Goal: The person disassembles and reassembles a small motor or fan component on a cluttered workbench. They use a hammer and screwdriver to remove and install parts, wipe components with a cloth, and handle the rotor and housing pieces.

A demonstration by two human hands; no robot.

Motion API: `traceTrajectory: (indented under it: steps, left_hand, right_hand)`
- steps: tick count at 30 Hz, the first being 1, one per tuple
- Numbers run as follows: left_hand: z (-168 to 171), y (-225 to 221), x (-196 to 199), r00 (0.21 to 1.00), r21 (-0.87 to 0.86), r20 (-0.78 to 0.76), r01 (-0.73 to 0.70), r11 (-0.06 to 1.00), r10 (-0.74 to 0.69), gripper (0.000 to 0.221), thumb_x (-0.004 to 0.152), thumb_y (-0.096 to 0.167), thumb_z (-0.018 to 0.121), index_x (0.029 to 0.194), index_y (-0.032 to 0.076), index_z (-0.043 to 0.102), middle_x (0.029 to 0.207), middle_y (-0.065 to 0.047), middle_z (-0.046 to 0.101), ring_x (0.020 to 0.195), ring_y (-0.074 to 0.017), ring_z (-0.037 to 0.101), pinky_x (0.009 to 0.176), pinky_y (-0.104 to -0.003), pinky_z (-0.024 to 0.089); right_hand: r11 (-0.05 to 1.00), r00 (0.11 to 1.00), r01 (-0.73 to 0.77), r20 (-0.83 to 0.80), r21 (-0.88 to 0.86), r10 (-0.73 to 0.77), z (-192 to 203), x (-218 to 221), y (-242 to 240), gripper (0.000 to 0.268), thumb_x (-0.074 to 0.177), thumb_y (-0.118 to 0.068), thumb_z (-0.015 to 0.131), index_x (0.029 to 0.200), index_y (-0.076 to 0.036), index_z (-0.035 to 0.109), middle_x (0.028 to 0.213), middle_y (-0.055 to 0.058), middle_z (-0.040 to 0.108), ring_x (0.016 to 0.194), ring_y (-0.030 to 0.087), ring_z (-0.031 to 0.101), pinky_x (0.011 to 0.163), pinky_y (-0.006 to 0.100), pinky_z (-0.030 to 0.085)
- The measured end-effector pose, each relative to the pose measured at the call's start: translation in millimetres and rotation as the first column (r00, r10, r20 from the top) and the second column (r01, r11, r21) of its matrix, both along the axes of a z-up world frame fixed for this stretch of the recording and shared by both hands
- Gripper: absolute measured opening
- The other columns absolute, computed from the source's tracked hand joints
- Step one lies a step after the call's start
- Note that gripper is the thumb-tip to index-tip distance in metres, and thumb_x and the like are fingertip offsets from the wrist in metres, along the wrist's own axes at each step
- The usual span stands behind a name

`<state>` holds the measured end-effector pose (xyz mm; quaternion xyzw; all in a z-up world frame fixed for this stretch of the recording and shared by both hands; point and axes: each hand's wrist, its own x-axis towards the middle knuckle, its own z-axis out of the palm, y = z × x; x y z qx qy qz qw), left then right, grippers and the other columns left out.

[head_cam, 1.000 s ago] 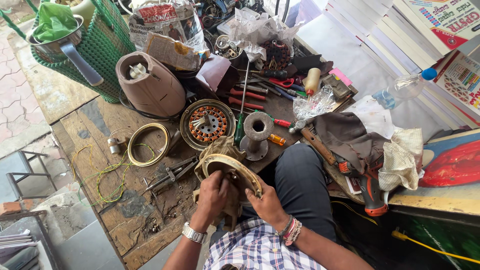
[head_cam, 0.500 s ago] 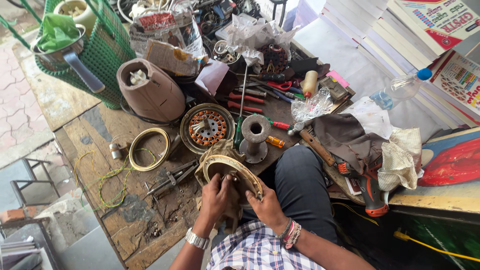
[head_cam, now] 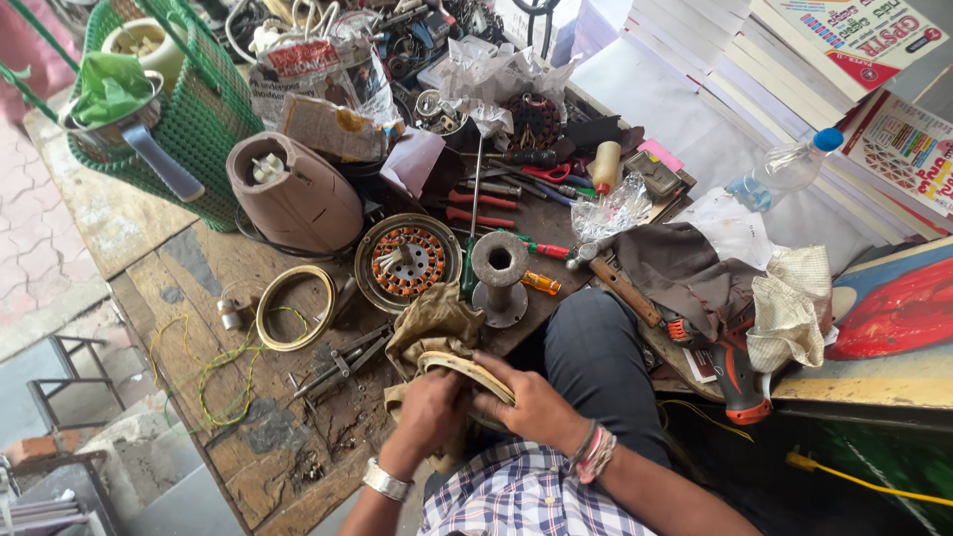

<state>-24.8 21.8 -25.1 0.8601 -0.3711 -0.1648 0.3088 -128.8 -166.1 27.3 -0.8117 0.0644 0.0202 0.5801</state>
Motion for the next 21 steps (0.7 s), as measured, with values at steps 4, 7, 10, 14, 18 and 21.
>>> traceTrajectory:
  steps: [4, 7, 10, 14, 18, 21]
  left_hand:
    - [4, -15, -6, 0.998, -0.136, 0.040, -0.049, 0.989, 0.055, 0.033, 0.084, 0.017, 0.069, 0.114, 0.004, 0.063, 0.099, -0.019, 0.067, 0.089, -0.0405, 0.065, 0.074, -0.049, 0.052]
    - [2, -18, -20, 0.990, -0.079, 0.052, -0.125, 0.989, 0.129, 0.034, 0.085, 0.017, 0.070, 0.115, 0.003, 0.061, 0.098, -0.021, 0.064, 0.087, -0.0401, 0.064, 0.072, -0.050, 0.052]
    - [1, -25, -22, 0.980, -0.080, 0.084, -0.172, 0.982, 0.178, 0.034, 0.085, 0.017, 0.069, 0.113, 0.001, 0.060, 0.092, -0.019, 0.063, 0.082, -0.0393, 0.065, 0.069, -0.049, 0.053]
    - [-13, -30, -31, 0.965, -0.092, 0.056, -0.250, 0.964, 0.256, 0.023, 0.088, 0.016, 0.068, 0.099, -0.001, 0.058, 0.090, -0.019, 0.062, 0.076, -0.0385, 0.065, 0.067, -0.049, 0.052]
    - [-29, -33, -42, 0.935, -0.205, 0.041, -0.336, 0.919, 0.352, 0.017, 0.088, 0.013, 0.067, 0.089, -0.001, 0.056, 0.083, -0.019, 0.061, 0.068, -0.0374, 0.064, 0.061, -0.048, 0.052]
    - [-37, -35, -46, 0.903, -0.252, 0.028, -0.410, 0.877, 0.430, 0.016, 0.087, 0.012, 0.067, 0.087, -0.001, 0.058, 0.078, -0.017, 0.062, 0.063, -0.0363, 0.063, 0.058, -0.048, 0.051]
  right_hand:
    - [0.986, 0.987, 0.142, -0.059, -0.089, -0.148, -2, 3, 4, 0.046, 0.093, -0.014, 0.064, 0.139, -0.007, 0.058, 0.104, 0.022, 0.076, 0.096, 0.035, 0.076, 0.080, 0.039, 0.059]
    - [0.984, 0.987, 0.159, 0.007, -0.087, -0.159, -7, -3, 7, 0.044, 0.094, -0.012, 0.065, 0.137, -0.005, 0.058, 0.108, 0.023, 0.075, 0.097, 0.036, 0.075, 0.079, 0.041, 0.060]
    - [0.975, 0.981, 0.191, 0.049, -0.113, -0.186, -7, 0, 8, 0.043, 0.093, -0.011, 0.065, 0.135, -0.005, 0.061, 0.106, 0.023, 0.075, 0.098, 0.038, 0.073, 0.079, 0.042, 0.060]
    - [0.963, 0.974, 0.220, 0.086, -0.154, -0.209, -10, -2, 17, 0.044, 0.093, -0.009, 0.065, 0.136, -0.005, 0.060, 0.106, 0.023, 0.074, 0.096, 0.038, 0.073, 0.078, 0.042, 0.060]
    - [0.951, 0.966, 0.257, 0.063, -0.171, -0.250, -10, -7, 22, 0.048, 0.091, -0.007, 0.065, 0.138, -0.006, 0.058, 0.101, 0.022, 0.075, 0.091, 0.037, 0.074, 0.075, 0.042, 0.060]
    - [0.947, 0.963, 0.271, 0.062, -0.173, -0.264, -9, -9, 25, 0.049, 0.090, -0.005, 0.064, 0.139, -0.006, 0.058, 0.099, 0.022, 0.075, 0.089, 0.037, 0.074, 0.073, 0.043, 0.059]
